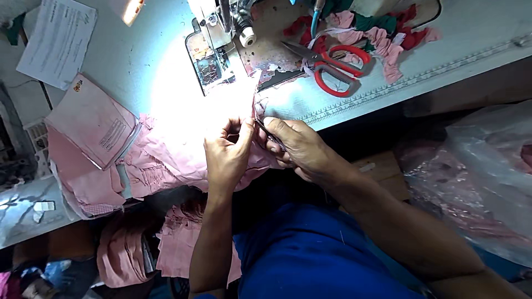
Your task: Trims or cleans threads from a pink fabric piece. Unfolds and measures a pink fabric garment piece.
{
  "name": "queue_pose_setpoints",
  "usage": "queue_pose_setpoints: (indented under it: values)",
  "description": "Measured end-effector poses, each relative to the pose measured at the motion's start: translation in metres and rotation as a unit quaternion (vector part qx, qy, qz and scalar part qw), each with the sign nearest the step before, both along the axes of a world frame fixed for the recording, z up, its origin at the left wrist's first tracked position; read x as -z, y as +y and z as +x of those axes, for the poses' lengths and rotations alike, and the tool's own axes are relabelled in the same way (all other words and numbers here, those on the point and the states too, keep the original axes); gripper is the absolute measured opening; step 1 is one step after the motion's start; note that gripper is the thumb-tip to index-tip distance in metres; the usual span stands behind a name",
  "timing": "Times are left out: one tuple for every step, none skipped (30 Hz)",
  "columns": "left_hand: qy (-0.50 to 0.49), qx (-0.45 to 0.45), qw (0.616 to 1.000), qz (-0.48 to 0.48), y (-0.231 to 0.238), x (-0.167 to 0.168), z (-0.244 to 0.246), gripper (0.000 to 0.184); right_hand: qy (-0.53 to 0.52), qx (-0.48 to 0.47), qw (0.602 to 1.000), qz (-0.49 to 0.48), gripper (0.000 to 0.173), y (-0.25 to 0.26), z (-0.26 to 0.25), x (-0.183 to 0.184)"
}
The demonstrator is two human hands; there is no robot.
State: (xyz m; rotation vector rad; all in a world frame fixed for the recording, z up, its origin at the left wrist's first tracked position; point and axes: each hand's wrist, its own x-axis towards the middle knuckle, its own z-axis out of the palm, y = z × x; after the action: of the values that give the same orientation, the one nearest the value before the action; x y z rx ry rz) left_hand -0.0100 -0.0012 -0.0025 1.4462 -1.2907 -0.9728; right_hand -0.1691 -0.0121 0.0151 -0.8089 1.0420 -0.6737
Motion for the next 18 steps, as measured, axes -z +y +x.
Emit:
queue_pose_setpoints:
  values:
    - [-0.002,-0.001,1.0,0.002,0.0001,-0.0003,-0.0002,0.014,0.002,0.005,1.0,-0.007,0.04,0.0004,0.0008,0.0004]
    - [-0.005,-0.001,1.0,0.005,0.0003,-0.0007,-0.0004,0.014,0.004,0.007,1.0,-0.014,0.04,0.0009,0.0012,0.0006]
    - [-0.008,-0.002,1.0,0.007,0.0003,-0.0013,-0.0005,0.014,0.009,0.008,1.0,-0.02,0.04,0.0011,0.0017,0.0006]
    - [-0.009,-0.002,1.0,0.009,0.0004,-0.0016,-0.0008,0.014,0.015,0.009,1.0,-0.025,0.04,0.0013,0.002,0.0006]
    - [-0.008,-0.002,1.0,0.01,0.0005,-0.0016,-0.001,0.014,0.019,0.009,0.999,-0.029,0.039,0.0016,0.0025,0.0009]
    - [-0.009,-0.003,1.0,0.011,0.0007,-0.0015,-0.0011,0.014,0.022,0.011,0.999,-0.031,0.039,0.0019,0.0029,0.0014]
    - [-0.012,-0.003,1.0,0.011,0.0008,-0.0014,-0.0013,0.014,0.023,0.015,0.999,-0.033,0.039,0.0024,0.0037,0.0023]
    - [-0.015,-0.004,1.0,0.01,0.0009,-0.0014,-0.0015,0.014,0.019,0.02,0.999,-0.033,0.039,0.0029,0.0043,0.0034]
    - [-0.015,-0.006,1.0,0.009,0.001,-0.0013,-0.0018,0.014,0.009,0.022,0.999,-0.029,0.039,0.0031,0.0047,0.0049]
    - [-0.014,-0.007,1.0,0.01,0.0011,-0.0015,-0.002,0.014,-0.001,0.024,0.999,-0.023,0.039,0.0027,0.0049,0.0062]
    - [-0.013,-0.008,1.0,0.012,0.0012,-0.0015,-0.0021,0.013,-0.009,0.024,1.0,-0.012,0.039,0.0017,0.0046,0.0065]
    - [-0.013,-0.008,1.0,0.012,0.0012,-0.0013,-0.0018,0.013,-0.014,0.021,1.0,-0.002,0.039,0.0006,0.004,0.0058]
    - [-0.012,-0.01,1.0,0.01,0.0014,-0.0009,-0.0012,0.013,-0.014,0.017,1.0,0.004,0.039,0.0001,0.0035,0.0047]
    - [-0.01,-0.011,1.0,0.006,0.0015,-0.0004,-0.0009,0.013,-0.011,0.012,1.0,0.003,0.04,-0.0003,0.0028,0.0036]
    - [-0.006,-0.011,1.0,0.003,0.0015,-0.0004,-0.0008,0.013,-0.007,0.007,1.0,-0.003,0.04,-0.0007,0.0019,0.0025]
    - [-0.004,-0.011,1.0,0.004,0.0016,-0.0006,-0.0009,0.013,0.0,0.002,1.0,-0.011,0.04,-0.0011,0.0013,0.0014]
    - [-0.003,-0.009,1.0,0.004,0.0017,-0.0007,-0.0009,0.013,0.009,-0.002,1.0,-0.015,0.04,-0.0016,0.0012,0.0004]
    - [0.0,-0.007,1.0,0.005,0.0018,-0.0008,-0.001,0.012,0.016,-0.003,1.0,-0.015,0.04,-0.0024,0.0011,-0.0006]
